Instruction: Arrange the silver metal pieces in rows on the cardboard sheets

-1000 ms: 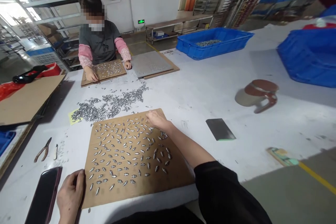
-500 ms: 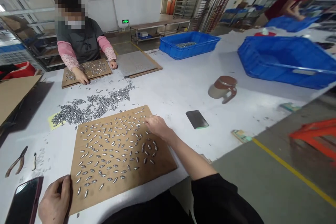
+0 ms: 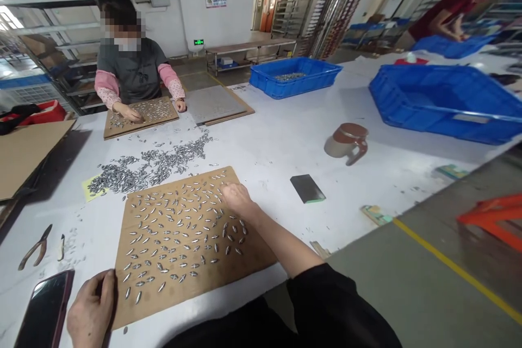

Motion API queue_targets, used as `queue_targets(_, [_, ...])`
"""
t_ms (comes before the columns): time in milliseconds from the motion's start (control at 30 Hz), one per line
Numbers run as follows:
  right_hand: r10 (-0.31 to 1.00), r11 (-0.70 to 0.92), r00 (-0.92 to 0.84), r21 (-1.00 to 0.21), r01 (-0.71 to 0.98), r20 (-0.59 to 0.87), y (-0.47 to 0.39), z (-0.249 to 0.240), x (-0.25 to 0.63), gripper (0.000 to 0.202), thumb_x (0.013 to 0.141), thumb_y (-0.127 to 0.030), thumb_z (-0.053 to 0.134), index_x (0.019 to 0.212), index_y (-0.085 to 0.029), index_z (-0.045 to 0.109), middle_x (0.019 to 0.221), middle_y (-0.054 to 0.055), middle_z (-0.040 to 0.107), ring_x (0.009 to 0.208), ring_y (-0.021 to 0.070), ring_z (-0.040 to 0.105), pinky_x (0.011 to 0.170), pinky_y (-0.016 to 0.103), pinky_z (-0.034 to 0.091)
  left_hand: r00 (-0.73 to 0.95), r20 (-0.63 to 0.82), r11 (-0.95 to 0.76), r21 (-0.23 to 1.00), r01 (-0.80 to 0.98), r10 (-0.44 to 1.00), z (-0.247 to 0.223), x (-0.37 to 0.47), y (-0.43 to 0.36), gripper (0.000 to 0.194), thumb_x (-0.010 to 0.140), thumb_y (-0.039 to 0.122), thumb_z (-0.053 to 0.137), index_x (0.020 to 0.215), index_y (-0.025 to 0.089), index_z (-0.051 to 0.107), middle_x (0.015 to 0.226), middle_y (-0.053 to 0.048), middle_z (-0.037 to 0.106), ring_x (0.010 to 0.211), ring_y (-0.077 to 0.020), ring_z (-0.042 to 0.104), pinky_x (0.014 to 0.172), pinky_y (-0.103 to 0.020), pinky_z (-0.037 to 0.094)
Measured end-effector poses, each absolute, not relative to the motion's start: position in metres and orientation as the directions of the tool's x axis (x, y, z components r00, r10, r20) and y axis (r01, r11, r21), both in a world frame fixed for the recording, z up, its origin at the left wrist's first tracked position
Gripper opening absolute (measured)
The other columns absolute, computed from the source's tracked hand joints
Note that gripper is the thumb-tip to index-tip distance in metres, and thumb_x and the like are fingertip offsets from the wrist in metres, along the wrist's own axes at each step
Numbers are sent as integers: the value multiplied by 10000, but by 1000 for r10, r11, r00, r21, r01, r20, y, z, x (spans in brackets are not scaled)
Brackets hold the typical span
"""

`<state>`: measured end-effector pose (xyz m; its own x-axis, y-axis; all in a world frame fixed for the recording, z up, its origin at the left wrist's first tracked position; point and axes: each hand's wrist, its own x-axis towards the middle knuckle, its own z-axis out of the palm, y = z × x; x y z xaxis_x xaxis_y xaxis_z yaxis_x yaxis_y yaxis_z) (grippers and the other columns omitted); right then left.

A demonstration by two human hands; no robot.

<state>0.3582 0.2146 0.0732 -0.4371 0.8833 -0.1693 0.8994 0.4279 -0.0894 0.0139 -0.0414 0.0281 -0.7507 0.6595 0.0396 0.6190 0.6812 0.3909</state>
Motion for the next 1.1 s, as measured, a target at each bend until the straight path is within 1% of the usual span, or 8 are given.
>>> queue_targets(100, [899, 406, -420, -122, 905, -125, 210, 72, 356, 271, 1041, -242, 438, 1113, -179, 692, 1150, 122, 703, 1011, 225, 675, 828, 278, 454, -745, 59, 669, 397, 628, 665, 25, 12, -41, 328, 884, 501, 542, 904, 268, 772, 1015, -70, 768, 820, -230, 671, 614, -300, 460])
queue_targets(200, [887, 438, -450, -125, 890, -102, 210, 69, 349, 310, 1056, -315, 423, 1077, -188, 705, 1148, 119, 706, 1009, 225, 673, 844, 286, 462, -750, 68, 669, 405, 623, 658, 22, 11, -42, 311, 887, 486, 552, 904, 266, 771, 1022, -63, 764, 815, -220, 667, 612, -291, 459])
queue_targets(433, [850, 505, -506, -46, 862, -147, 207, 70, 335, 262, 1014, -184, 447, 1064, -132, 698, 1100, 159, 709, 1005, 268, 677, 823, 323, 467, -727, 84, 620, 461, 634, 681, 27, 23, -48, 275, 928, 415, 539, 936, 241, 752, 1036, -60, 764, 901, -202, 676, 703, -276, 470])
queue_targets(633, [800, 594, -592, -11, 804, -95, 196, 61, 340, 303, 1003, -124, 421, 1049, -161, 718, 1082, 167, 699, 1042, 272, 644, 954, 362, 427, -731, 80, 620, 472, 627, 678, 27, 28, -50, 270, 949, 387, 523, 937, 231, 744, 1028, -57, 754, 888, -191, 668, 697, -272, 452])
queue_targets(833, [823, 551, -561, -114, 827, -91, 210, 68, 334, 306, 1045, -250, 435, 1001, -186, 731, 1038, 122, 692, 918, 240, 646, 824, 321, 426, -731, 83, 624, 462, 630, 677, 25, 27, -50, 271, 954, 397, 522, 924, 234, 736, 1025, -54, 749, 835, -182, 655, 656, -267, 437])
queue_targets(900, [763, 627, -644, -188, 756, -45, 217, 77, 311, 295, 1052, -255, 449, 1022, -188, 735, 1053, 109, 690, 945, 227, 633, 828, 306, 416, -730, 77, 626, 459, 631, 679, 25, 27, -50, 274, 958, 400, 518, 937, 236, 736, 1033, -54, 748, 848, -183, 656, 652, -263, 434])
queue_targets(1000, [582, 778, -813, -291, 557, -2, 228, 82, 261, 240, 1042, -241, 512, 1053, -178, 743, 1057, 94, 692, 969, 200, 616, 848, 282, 409, -731, 78, 621, 472, 626, 678, 26, 27, -51, 254, 953, 386, 530, 941, 241, 738, 1030, -48, 749, 862, -181, 659, 662, -259, 440])
queue_targets(1100, [492, 846, -871, -243, 475, 10, 238, 78, 213, 214, 1021, -232, 556, 1106, -170, 743, 1080, 107, 689, 1019, 211, 607, 887, 296, 406, -724, 83, 598, 505, 623, 685, 25, 28, -53, 247, 953, 373, 527, 931, 242, 735, 1031, -41, 752, 880, -177, 667, 691, -258, 453])
